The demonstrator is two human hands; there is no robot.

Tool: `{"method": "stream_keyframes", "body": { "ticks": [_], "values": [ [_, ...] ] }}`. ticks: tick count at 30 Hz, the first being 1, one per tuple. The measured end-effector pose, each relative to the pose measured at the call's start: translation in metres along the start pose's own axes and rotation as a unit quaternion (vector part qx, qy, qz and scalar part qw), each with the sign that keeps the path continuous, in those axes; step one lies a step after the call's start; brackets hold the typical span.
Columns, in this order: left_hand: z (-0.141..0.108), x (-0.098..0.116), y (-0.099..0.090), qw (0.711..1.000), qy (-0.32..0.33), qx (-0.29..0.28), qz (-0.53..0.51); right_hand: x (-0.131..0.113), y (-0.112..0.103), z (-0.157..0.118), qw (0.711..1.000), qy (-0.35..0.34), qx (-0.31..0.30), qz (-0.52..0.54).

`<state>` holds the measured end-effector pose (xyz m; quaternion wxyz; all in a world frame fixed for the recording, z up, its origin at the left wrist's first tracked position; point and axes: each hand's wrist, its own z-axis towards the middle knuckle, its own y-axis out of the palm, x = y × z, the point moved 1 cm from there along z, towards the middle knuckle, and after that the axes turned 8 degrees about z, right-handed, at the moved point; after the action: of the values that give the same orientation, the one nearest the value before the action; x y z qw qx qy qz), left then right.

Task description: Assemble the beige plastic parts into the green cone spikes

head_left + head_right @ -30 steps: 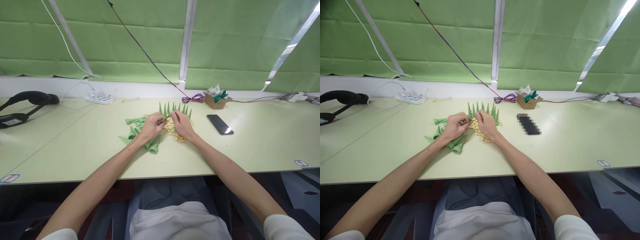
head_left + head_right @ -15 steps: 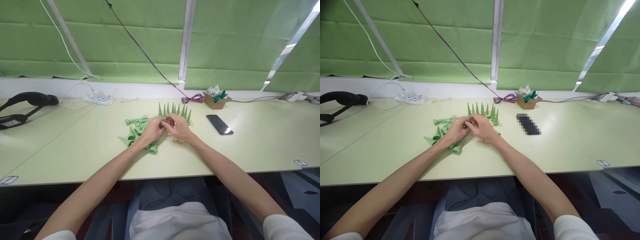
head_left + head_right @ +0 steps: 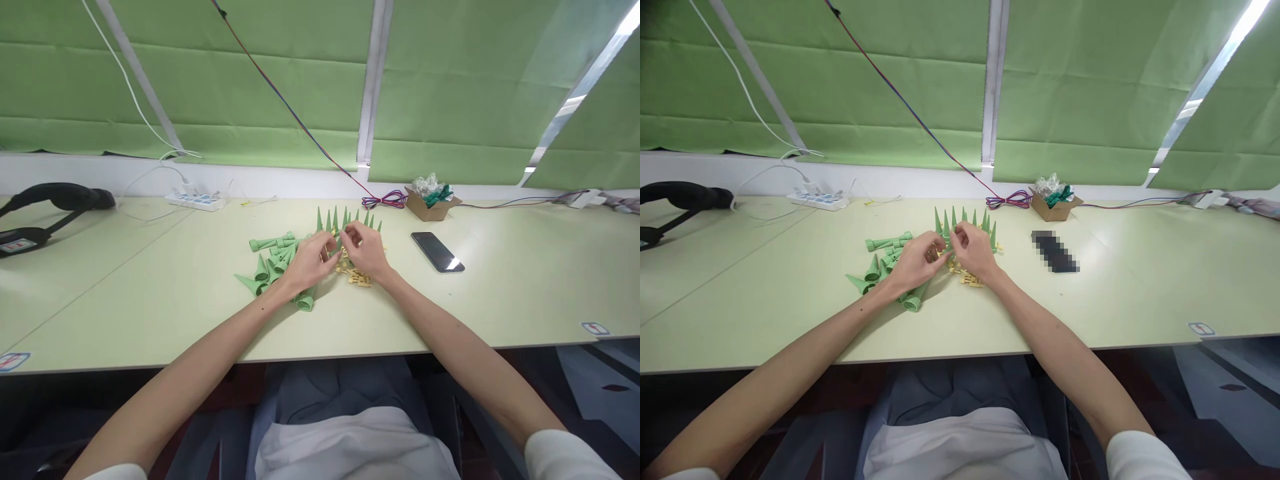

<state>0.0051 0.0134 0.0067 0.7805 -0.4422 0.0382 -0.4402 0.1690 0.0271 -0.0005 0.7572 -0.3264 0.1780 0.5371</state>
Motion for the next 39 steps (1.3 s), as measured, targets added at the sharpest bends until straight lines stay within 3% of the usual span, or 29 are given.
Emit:
{"method": "stream_keyframes", "body": {
  "ticks": [4,7,12,16,19,25,31,39],
  "values": [
    [-0.004,0.009,0.005,0.985,0.122,-0.122,0.025,0.001,-0.007,0.006,0.999,0.018,0.031,-0.003],
    [-0.007,0.014,0.008,0.975,0.144,-0.161,0.041,0.000,-0.005,0.010,1.000,-0.001,0.009,-0.019],
    [-0.008,0.015,0.008,0.976,0.136,-0.160,0.052,-0.001,0.007,0.024,0.998,-0.023,-0.054,-0.018],
    [-0.008,0.012,0.011,0.974,0.142,-0.164,0.065,0.003,0.024,0.045,0.997,-0.038,-0.062,-0.034],
    [-0.009,0.009,0.013,0.973,0.147,-0.162,0.068,0.009,0.043,0.062,0.997,-0.026,-0.062,-0.031],
    [-0.009,0.008,0.011,0.975,0.143,-0.154,0.072,0.020,0.072,0.080,0.989,0.004,-0.133,-0.071],
    [-0.008,0.012,0.009,0.974,0.134,-0.163,0.078,0.016,0.078,0.080,0.974,0.039,-0.189,-0.115],
    [-0.008,0.010,0.012,0.972,0.147,-0.166,0.074,0.015,0.070,0.083,0.963,0.040,-0.204,-0.172]
  ]
}}
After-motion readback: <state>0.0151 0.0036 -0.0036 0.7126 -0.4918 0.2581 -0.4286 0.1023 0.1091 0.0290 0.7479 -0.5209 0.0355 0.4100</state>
